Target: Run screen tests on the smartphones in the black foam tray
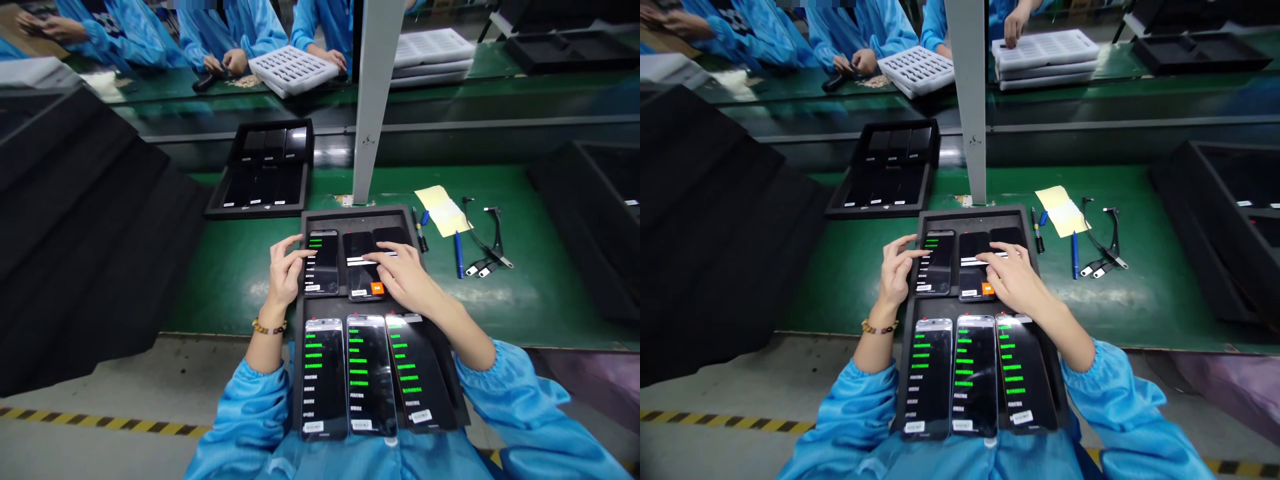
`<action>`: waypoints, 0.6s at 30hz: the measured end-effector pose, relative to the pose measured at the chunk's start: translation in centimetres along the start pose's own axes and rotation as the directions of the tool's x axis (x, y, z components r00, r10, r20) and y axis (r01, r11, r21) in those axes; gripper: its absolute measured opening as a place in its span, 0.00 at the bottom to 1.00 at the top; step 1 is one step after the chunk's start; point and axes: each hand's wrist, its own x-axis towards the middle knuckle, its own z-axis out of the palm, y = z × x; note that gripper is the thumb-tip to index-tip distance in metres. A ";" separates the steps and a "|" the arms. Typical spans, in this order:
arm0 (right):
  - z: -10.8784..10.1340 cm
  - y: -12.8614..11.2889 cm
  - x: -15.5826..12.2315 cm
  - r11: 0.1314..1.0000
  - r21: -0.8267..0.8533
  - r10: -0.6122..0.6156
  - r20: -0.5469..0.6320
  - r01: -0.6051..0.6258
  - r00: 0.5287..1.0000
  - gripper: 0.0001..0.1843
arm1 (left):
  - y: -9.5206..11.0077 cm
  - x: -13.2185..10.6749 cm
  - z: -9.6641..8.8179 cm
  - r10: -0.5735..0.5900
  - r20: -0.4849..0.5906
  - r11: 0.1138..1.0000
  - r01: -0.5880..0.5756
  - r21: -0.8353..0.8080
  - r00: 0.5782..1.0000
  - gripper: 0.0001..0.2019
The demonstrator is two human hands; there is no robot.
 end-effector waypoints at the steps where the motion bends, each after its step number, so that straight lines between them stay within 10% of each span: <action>1: 0.0 -0.2 0.2 1.000 -0.005 -0.005 0.010 0.005 1.000 0.22 | 0.0 0.0 0.0 -0.004 -0.001 1.000 0.004 0.002 1.000 0.24; 18: -1.4 2.3 -2.1 0.996 0.028 0.085 -0.101 -0.083 0.991 0.23 | 0.0 0.1 0.0 -0.073 0.007 0.996 0.073 0.056 0.997 0.23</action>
